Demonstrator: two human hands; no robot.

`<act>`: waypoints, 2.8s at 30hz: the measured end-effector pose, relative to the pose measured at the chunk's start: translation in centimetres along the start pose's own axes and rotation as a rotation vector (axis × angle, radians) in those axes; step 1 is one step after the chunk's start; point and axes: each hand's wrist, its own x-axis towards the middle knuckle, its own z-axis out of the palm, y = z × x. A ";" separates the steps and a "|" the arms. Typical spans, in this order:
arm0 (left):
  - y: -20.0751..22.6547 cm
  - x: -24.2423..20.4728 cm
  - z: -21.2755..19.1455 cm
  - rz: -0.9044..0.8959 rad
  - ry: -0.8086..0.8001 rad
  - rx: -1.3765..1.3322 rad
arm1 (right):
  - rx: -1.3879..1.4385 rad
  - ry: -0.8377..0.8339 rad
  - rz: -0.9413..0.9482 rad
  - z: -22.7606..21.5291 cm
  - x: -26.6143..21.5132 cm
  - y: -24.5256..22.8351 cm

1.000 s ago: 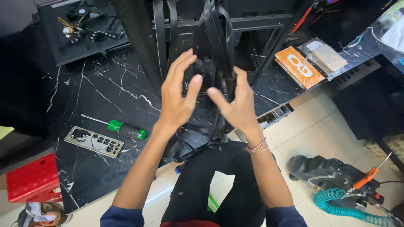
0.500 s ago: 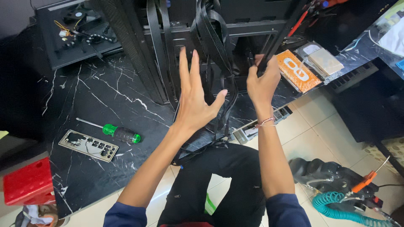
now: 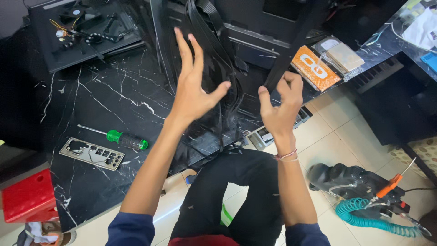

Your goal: The person organizes and secures black cables inside a computer case using zip ties. They then use a screwdriver to install a power supply unit into the case.

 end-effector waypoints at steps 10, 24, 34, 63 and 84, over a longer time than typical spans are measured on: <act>4.1 -0.6 -0.5 -0.145 0.013 -0.117 | 0.055 -0.004 0.053 -0.7 -1.0 -3.3; 11.6 -3.5 8.8 0.159 0.114 0.111 | 0.445 0.009 0.496 2.3 3.4 7.9; 11.8 -4.4 7.7 0.140 0.188 0.309 | 0.401 -0.005 0.451 1.0 2.1 10.4; 8.1 -8.2 9.6 0.154 0.272 0.326 | 0.399 0.005 0.356 -4.1 -4.4 3.2; 8.3 -8.4 2.4 -0.217 0.275 0.335 | 0.663 -0.501 0.124 -1.3 -2.7 -5.4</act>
